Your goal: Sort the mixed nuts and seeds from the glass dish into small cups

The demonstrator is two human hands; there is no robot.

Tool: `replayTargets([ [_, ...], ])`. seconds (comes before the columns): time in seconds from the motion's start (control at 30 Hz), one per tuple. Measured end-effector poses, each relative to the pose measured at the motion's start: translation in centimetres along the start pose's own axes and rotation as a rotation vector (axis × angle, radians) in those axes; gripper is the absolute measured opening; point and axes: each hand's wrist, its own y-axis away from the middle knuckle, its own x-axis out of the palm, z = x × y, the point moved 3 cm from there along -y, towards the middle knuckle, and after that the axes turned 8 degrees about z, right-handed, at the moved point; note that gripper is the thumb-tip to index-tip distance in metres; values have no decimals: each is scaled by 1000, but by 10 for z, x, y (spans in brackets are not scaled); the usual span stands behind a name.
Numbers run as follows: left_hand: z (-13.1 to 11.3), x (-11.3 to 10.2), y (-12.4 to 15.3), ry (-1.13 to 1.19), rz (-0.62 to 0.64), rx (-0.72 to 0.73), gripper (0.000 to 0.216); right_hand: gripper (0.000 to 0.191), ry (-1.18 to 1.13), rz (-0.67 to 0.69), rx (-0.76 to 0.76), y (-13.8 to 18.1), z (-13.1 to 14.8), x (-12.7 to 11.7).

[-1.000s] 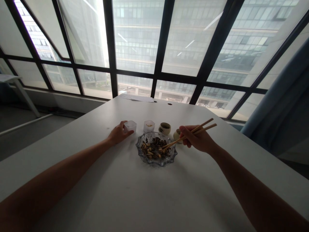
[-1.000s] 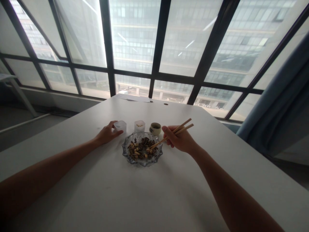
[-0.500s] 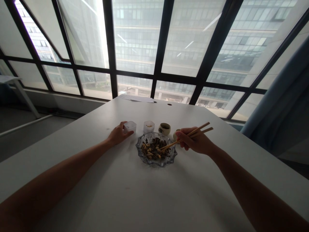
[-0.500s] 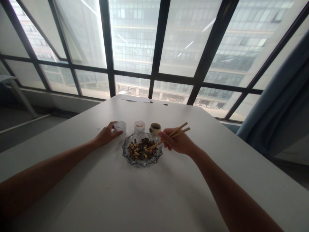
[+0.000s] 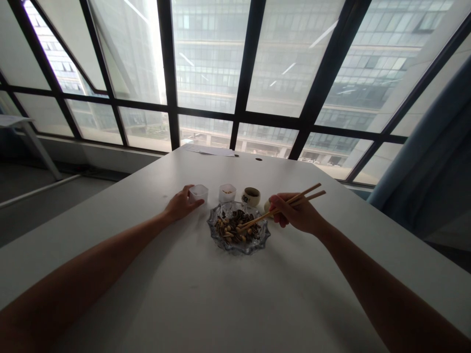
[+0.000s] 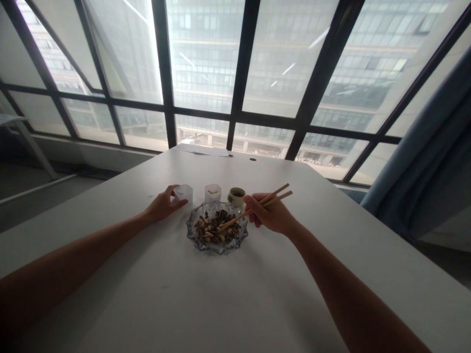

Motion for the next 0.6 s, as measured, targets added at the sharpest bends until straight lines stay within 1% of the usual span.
replayTargets([
  [0.17, 2, 1, 0, 2, -11, 10, 81, 64, 27, 21, -2, 1, 1, 5],
  [0.3, 1, 0, 0, 7, -20, 12, 78, 65, 25, 3, -8, 3, 3, 4],
  [0.43, 1, 0, 0, 16, -29, 20, 76, 65, -42, -25, 10, -1, -6, 4],
  [0.5, 2, 1, 0, 12, -51, 37, 75, 64, -132, -95, 13, -6, -18, 7],
  [0.6, 3, 2, 0, 13, -120, 123, 71, 61, -358, -277, 36, -16, -45, 15],
])
